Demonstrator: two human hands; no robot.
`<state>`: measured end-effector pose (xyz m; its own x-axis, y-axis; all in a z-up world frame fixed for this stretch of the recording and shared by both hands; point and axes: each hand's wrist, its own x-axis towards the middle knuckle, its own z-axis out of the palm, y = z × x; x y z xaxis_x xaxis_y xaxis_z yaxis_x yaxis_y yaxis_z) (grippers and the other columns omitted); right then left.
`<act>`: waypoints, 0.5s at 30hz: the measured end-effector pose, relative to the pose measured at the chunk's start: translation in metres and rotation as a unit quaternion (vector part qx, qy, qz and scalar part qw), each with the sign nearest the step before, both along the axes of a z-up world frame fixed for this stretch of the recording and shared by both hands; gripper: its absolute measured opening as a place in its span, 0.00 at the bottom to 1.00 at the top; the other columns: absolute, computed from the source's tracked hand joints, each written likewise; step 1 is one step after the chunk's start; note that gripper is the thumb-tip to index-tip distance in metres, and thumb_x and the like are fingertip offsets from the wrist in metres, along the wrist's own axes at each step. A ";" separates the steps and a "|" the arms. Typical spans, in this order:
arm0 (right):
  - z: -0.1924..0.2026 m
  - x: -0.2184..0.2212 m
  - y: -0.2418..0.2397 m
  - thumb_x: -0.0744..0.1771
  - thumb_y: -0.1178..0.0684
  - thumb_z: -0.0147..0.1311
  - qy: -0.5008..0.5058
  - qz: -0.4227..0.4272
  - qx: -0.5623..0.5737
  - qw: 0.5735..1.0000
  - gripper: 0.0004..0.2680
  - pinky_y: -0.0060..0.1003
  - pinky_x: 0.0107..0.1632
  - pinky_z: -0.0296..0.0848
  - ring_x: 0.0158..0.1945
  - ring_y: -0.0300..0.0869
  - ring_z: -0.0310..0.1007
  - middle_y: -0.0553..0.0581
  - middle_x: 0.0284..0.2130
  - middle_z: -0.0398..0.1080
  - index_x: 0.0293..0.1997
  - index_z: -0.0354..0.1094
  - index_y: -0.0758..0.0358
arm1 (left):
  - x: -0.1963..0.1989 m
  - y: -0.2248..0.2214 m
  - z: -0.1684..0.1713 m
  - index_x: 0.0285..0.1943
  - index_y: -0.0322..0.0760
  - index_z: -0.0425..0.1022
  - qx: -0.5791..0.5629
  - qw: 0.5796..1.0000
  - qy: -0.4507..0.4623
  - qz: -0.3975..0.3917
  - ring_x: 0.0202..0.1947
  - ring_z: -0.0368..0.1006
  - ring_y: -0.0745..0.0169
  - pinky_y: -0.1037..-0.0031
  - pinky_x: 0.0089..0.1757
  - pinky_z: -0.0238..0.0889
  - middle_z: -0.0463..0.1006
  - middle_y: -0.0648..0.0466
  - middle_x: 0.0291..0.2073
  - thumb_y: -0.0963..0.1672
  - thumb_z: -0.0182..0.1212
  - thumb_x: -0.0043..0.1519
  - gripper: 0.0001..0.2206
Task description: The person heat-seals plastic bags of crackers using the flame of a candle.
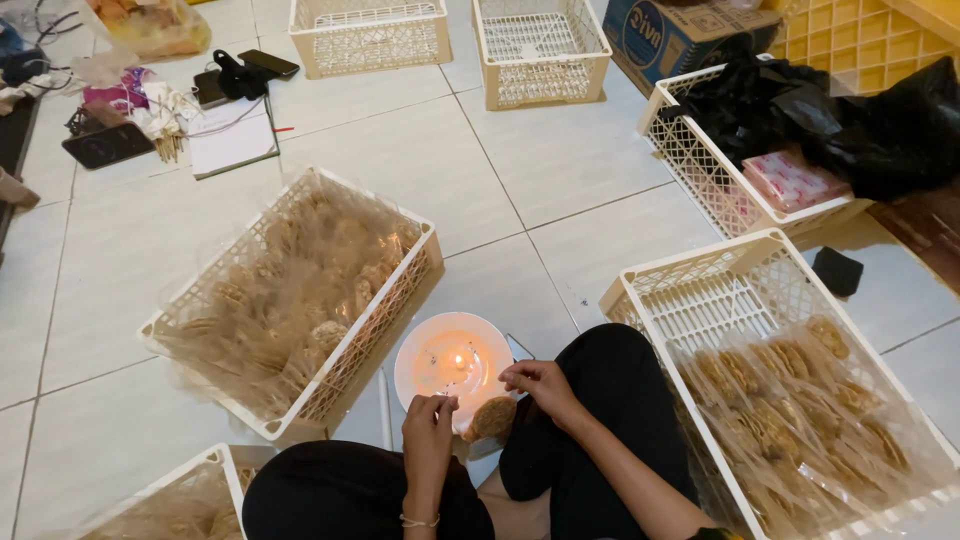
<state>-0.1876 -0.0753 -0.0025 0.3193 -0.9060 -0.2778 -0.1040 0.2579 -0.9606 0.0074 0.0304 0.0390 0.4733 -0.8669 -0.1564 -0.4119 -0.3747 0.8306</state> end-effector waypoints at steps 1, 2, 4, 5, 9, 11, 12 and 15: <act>-0.001 0.000 0.000 0.65 0.58 0.61 0.000 0.000 0.001 1.000 0.07 0.29 0.41 0.72 0.33 0.36 0.72 0.56 0.31 0.80 0.39 0.82 0.72 | 0.000 0.000 0.000 0.38 0.36 0.84 0.001 1.000 0.000 0.000 0.27 0.69 0.67 0.76 0.34 0.66 0.75 0.58 0.33 0.46 0.62 0.62 0.09; -0.002 0.000 0.000 0.65 0.58 0.61 -0.007 -0.001 0.001 1.000 0.07 0.30 0.42 0.72 0.34 0.37 0.74 0.57 0.31 0.80 0.40 0.81 0.72 | 0.000 0.000 0.000 0.38 0.36 0.84 -0.001 1.000 -0.002 -0.001 0.27 0.69 0.67 0.76 0.33 0.65 0.75 0.58 0.33 0.45 0.62 0.62 0.09; -0.004 0.000 -0.002 0.65 0.58 0.61 -0.014 -0.002 0.001 1.000 0.07 0.30 0.42 0.73 0.35 0.38 0.75 0.57 0.31 0.80 0.40 0.81 0.72 | 0.000 -0.001 0.001 0.37 0.35 0.84 -0.003 1.000 -0.004 -0.002 0.26 0.69 0.68 0.76 0.33 0.65 0.75 0.58 0.32 0.45 0.62 0.62 0.09; -0.006 -0.001 -0.002 0.65 0.58 0.61 -0.020 0.001 -0.002 1.000 0.07 0.30 0.42 0.73 0.35 0.38 0.75 0.57 0.31 0.80 0.40 0.81 0.73 | 0.000 -0.001 0.002 0.37 0.35 0.83 0.003 1.000 -0.008 0.003 0.27 0.70 0.67 0.76 0.33 0.65 0.75 0.58 0.33 0.45 0.62 0.62 0.09; 0.002 0.000 0.000 0.65 0.57 0.61 0.006 0.000 0.004 1.000 0.07 0.29 0.41 0.73 0.33 0.37 0.73 0.57 0.28 0.78 0.40 0.82 0.71 | -0.001 0.000 0.004 0.35 0.34 0.82 -0.001 1.000 -0.009 0.010 0.24 0.67 0.68 0.76 0.31 0.63 0.74 0.59 0.31 0.46 0.63 0.63 0.10; 0.001 0.000 0.001 0.65 0.58 0.61 0.000 0.000 0.003 1.000 0.07 0.29 0.41 0.72 0.33 0.37 0.74 0.57 0.29 0.79 0.40 0.81 0.72 | -0.002 0.001 0.006 0.35 0.33 0.82 -0.007 1.000 -0.006 0.010 0.25 0.67 0.68 0.76 0.31 0.63 0.74 0.58 0.31 0.45 0.62 0.63 0.10; 0.001 0.000 0.000 0.65 0.58 0.61 -0.006 0.000 0.000 1.000 0.07 0.29 0.41 0.72 0.34 0.37 0.74 0.56 0.29 0.79 0.40 0.81 0.72 | -0.002 0.000 0.007 0.36 0.33 0.82 -0.014 1.000 -0.002 0.010 0.25 0.68 0.67 0.76 0.32 0.64 0.74 0.57 0.31 0.45 0.62 0.63 0.10; 0.001 0.000 0.000 0.65 0.58 0.61 -0.010 0.000 0.000 1.000 0.07 0.29 0.41 0.71 0.33 0.36 0.73 0.56 0.29 0.79 0.40 0.81 0.72 | 0.000 -0.001 -0.002 0.34 0.33 0.81 -0.026 0.999 -0.021 0.011 0.26 0.68 0.67 0.75 0.32 0.64 0.73 0.58 0.30 0.45 0.62 0.62 0.10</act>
